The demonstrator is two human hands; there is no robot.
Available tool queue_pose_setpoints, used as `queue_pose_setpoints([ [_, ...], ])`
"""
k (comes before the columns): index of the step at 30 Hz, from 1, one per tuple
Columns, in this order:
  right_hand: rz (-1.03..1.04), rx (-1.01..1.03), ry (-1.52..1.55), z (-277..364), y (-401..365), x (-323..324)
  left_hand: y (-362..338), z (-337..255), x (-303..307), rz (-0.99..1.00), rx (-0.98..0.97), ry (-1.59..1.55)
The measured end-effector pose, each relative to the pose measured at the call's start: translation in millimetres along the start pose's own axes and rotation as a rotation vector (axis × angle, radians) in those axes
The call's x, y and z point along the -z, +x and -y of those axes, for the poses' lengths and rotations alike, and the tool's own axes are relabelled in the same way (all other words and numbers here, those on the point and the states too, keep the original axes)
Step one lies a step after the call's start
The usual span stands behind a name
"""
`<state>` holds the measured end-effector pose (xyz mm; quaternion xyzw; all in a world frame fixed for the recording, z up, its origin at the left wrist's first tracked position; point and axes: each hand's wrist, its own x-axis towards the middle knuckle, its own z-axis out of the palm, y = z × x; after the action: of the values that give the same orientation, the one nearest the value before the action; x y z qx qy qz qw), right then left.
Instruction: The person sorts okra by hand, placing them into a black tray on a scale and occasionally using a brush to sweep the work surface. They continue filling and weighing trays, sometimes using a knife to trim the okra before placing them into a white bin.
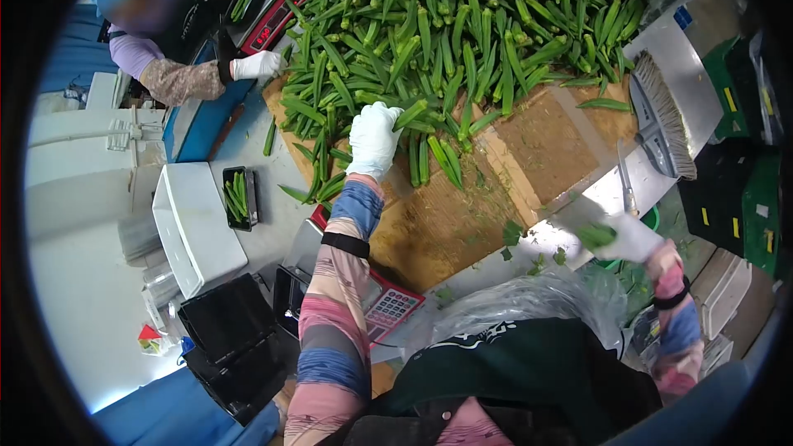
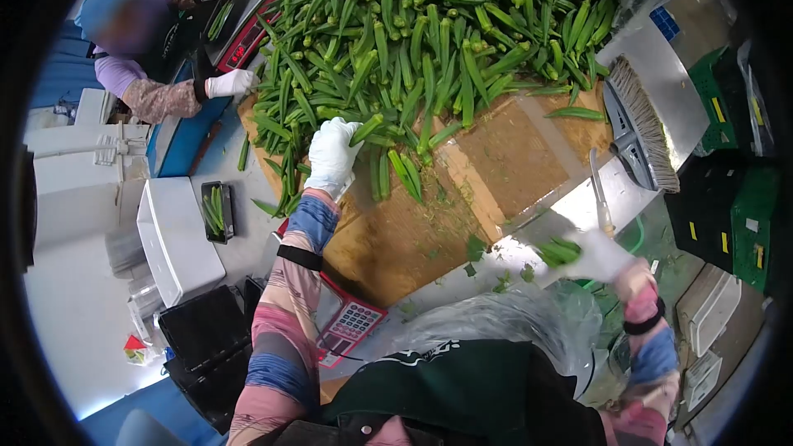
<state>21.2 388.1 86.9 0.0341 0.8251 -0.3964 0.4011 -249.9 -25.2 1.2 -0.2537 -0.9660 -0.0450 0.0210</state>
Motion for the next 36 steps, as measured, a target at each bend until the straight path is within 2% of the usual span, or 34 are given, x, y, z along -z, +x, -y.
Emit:
queue_pose_setpoints([
  [1,-0.032,0.022,0.0,-25.9,-20.9,-5.3,-2.8,2.2,0.6,-0.027,-0.038,-0.007],
  [3,0.087,-0.245,-0.258,-51.6,-52.2,-5.6,-9.5,1.7,5.4,-0.036,-0.022,-0.002],
  [4,-0.019,-0.238,-0.278,-66.0,-60.2,-6.9,-13.2,-1.5,8.4,-0.044,-0.011,-0.001],
  [6,-0.232,-0.22,-0.306,-88.3,-65.6,-13.5,-27.8,-16.2,13.3,-0.166,0.232,-0.346],
  [7,-0.222,-0.272,0.123,-63.4,-62.8,-4.4,-37.4,-27.2,17.3,-0.219,0.347,-0.516],
  [8,-0.239,-0.245,0.402,-37.6,-58.0,5.0,-44.3,-51.6,37.2,-0.207,0.508,-0.731],
  [9,-0.295,-0.149,0.523,-35.8,-48.2,9.7,-52.3,-71.7,43.1,-0.135,0.563,-0.922],
  [10,-0.396,-0.056,0.574,-19.9,-39.5,19.1,-62.1,-94.5,52.8,-0.05,0.47,-0.943],
  [11,-0.461,0.036,0.494,-26.6,-26.5,33.4,-73.4,-125.6,69.3,0.074,0.407,-1.053],
  [12,-0.585,0.054,0.505,9.1,-17.7,46.0,-82.6,-152.6,76.4,0.22,0.258,-1.093],
  [14,-0.574,0.102,0.459,29.0,9.6,71.0,-96.3,-191.7,93.2,0.615,0.042,-1.183],
  [16,-0.506,0.186,0.322,69.6,30.9,79.2,-106.5,-201.6,89.1,0.521,-0.003,-1.299],
  [17,-0.445,0.19,0.337,83.9,44.4,74.0,-104.9,-188.1,77.3,0.433,0.032,-1.076],
  [18,-0.386,0.193,0.35,93.0,60.0,66.8,-104.8,-170.0,57.6,0.365,0.166,-1.067],
  [19,-0.312,0.199,0.321,93.6,80.6,59.3,-97.3,-157.4,57.4,0.229,0.402,-1.127],
  [20,-0.24,0.205,0.291,90.7,105.8,48.5,-91.5,-138.0,47.6,0.066,0.525,-1.039],
  [21,-0.357,0.269,0.145,87.5,133.4,32.3,-86.9,-118.6,28.5,-0.065,0.655,-1.005],
  [22,-0.471,0.333,-0.004,87.3,159.9,16.0,-81.0,-106.2,31.6,-0.107,0.735,-0.942],
  [23,-0.573,0.286,-0.1,100.1,180.4,2.2,-82.0,-89.5,8.0,-0.166,0.743,-0.967],
  [24,-0.675,0.237,-0.195,110.7,199.4,-10.3,-82.0,-78.1,-10.7,-0.163,0.73,-0.853],
  [26,-0.811,0.534,-0.376,106.6,246.1,-24.3,-81.4,-72.2,-29.0,-0.08,0.629,-0.578],
  [27,-0.823,0.568,-0.53,102.9,267.0,-28.2,-83.3,-71.2,-32.5,-0.052,0.642,-0.569],
  [29,-0.782,0.544,-0.61,106.3,272.7,-21.5,-82.4,-71.2,-31.2,0.0,0.66,-0.554],
  [32,-0.704,0.567,-0.613,103.0,258.7,-2.7,-94.1,-68.9,-5.1,0.05,0.746,-0.611],
  [33,-0.704,0.573,-0.583,95.5,259.1,-0.6,-101.7,-64.7,1.9,-0.03,0.709,-0.677],
  [34,-0.707,0.579,-0.553,90.1,261.7,0.5,-111.1,-51.7,-8.3,-0.045,0.73,-1.073],
  [36,-0.713,0.631,-0.52,88.4,266.2,-2.2,-124.2,-43.3,6.3,0.056,0.854,-1.662],
])
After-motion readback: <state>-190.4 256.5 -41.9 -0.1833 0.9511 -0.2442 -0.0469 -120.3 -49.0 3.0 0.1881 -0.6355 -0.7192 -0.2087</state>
